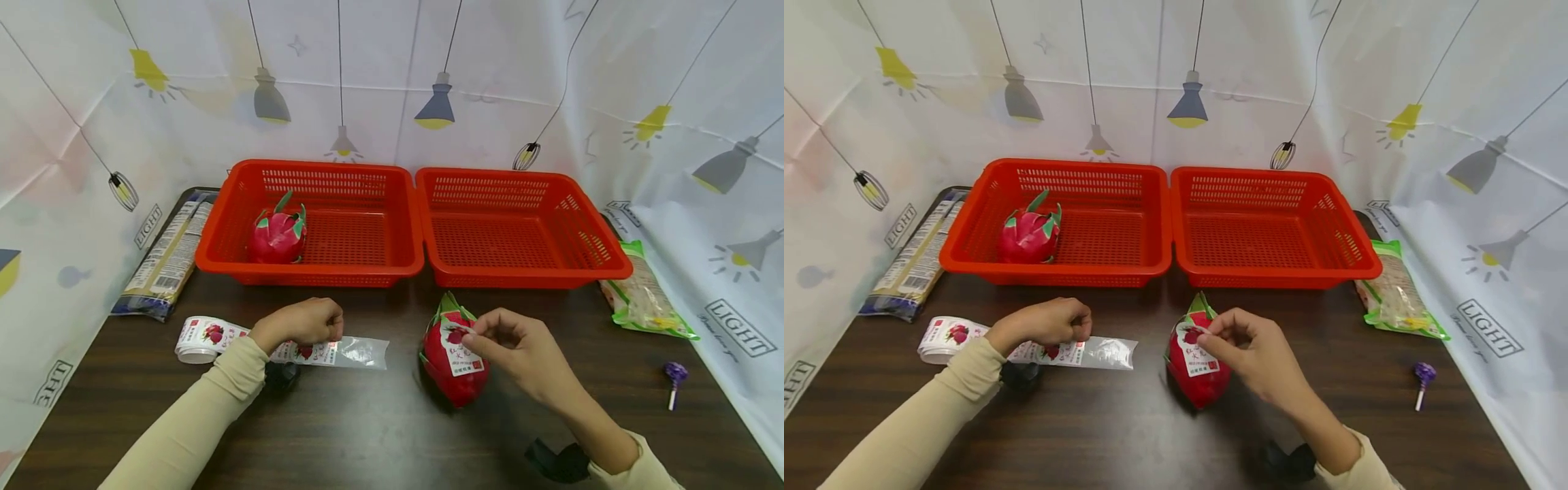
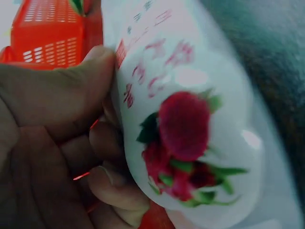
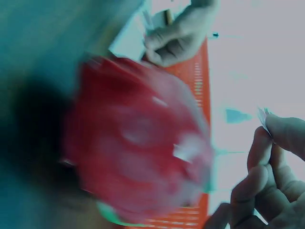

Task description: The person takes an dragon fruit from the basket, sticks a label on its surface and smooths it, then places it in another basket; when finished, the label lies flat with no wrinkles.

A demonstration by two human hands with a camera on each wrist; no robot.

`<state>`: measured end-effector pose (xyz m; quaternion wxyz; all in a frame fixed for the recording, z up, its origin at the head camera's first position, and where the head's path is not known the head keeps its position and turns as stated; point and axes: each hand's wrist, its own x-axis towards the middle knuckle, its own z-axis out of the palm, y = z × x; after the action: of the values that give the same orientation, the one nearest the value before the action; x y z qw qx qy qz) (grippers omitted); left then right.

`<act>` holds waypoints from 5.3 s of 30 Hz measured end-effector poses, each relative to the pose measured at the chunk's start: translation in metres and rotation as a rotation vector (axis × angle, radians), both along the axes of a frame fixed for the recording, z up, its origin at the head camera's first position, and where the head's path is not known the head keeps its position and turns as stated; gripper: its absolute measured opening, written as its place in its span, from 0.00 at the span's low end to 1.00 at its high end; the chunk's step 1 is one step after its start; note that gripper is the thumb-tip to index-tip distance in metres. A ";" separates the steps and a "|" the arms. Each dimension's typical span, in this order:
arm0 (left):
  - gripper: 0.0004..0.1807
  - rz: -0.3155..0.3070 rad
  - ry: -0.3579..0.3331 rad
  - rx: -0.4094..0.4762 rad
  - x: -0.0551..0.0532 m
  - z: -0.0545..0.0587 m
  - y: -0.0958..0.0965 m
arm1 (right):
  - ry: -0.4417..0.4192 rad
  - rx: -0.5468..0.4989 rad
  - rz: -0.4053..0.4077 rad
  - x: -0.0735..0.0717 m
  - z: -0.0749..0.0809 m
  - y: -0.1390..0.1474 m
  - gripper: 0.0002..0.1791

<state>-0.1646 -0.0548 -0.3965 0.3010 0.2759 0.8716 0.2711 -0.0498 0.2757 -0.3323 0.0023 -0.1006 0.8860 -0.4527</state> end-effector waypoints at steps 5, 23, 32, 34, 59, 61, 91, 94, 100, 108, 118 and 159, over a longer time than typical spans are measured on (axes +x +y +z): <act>0.09 0.028 0.132 -0.075 0.002 -0.003 0.005 | -0.002 0.006 -0.074 0.015 -0.019 -0.002 0.05; 0.09 0.091 0.257 -0.161 0.008 -0.006 0.010 | 0.229 0.111 -0.172 0.008 -0.040 -0.009 0.10; 0.09 0.092 0.302 -0.173 0.009 -0.004 0.011 | 0.366 0.211 -0.132 0.009 -0.045 -0.010 0.16; 0.08 0.093 0.305 -0.169 0.009 -0.005 0.011 | 0.399 0.249 -0.096 0.010 -0.046 -0.009 0.15; 0.04 0.152 0.518 -0.100 0.031 0.006 0.029 | 0.356 0.141 0.062 0.011 -0.041 0.028 0.21; 0.08 0.183 0.572 0.008 0.041 0.014 0.039 | 0.378 0.071 -0.014 0.004 -0.036 0.043 0.17; 0.61 0.207 0.209 0.250 0.087 0.013 0.172 | -0.255 0.221 -0.506 -0.095 0.021 0.233 0.35; 0.57 0.221 0.210 0.286 0.087 0.009 0.173 | -0.274 0.163 -0.523 -0.095 0.021 0.236 0.35; 0.53 0.229 0.212 0.331 0.085 0.007 0.174 | -0.308 0.101 -0.534 -0.097 0.020 0.240 0.35; 0.50 0.219 0.251 0.416 0.098 0.016 0.167 | -0.238 0.108 -0.570 -0.106 0.023 0.236 0.33; 0.51 0.110 0.341 0.520 0.119 0.106 0.151 | -0.183 0.094 -0.636 -0.101 0.017 0.239 0.28; 0.51 0.481 0.256 -0.001 -0.063 0.049 0.321 | -0.003 0.455 -0.503 -0.094 0.001 0.170 0.18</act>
<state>-0.2274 0.2662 -0.3473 0.1153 0.0930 0.9432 0.2974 -0.1439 0.4456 -0.3314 -0.0857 0.1250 0.9614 -0.2299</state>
